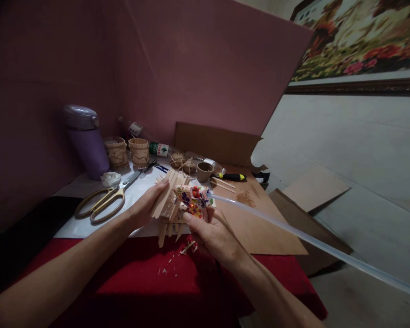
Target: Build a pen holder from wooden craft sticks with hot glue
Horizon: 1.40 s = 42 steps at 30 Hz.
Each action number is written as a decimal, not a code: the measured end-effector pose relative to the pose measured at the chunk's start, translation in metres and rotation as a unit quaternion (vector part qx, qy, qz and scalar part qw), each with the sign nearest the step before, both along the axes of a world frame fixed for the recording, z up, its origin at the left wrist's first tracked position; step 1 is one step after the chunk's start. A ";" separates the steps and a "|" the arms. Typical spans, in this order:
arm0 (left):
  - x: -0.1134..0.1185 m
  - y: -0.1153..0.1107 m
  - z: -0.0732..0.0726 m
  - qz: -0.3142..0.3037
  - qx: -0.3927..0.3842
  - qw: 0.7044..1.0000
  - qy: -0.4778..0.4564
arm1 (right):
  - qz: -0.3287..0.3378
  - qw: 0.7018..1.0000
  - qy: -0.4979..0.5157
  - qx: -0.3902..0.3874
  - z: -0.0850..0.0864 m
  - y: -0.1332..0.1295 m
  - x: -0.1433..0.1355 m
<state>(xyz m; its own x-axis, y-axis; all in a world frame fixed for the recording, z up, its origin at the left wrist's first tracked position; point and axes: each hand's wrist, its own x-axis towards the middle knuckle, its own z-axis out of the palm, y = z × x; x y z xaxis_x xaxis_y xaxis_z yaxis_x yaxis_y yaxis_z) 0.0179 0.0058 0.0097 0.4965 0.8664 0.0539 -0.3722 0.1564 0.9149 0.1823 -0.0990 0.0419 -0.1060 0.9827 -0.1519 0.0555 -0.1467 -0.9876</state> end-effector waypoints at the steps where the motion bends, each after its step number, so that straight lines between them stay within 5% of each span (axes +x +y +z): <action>1: 0.000 0.000 0.000 -0.001 0.002 1.000 0.000 | 0.002 1.000 0.000 -0.005 0.000 0.000 0.000; 42: -0.001 0.000 0.001 0.009 -0.010 1.000 -0.008 | 0.020 0.998 0.013 -0.059 0.001 -0.009 -0.010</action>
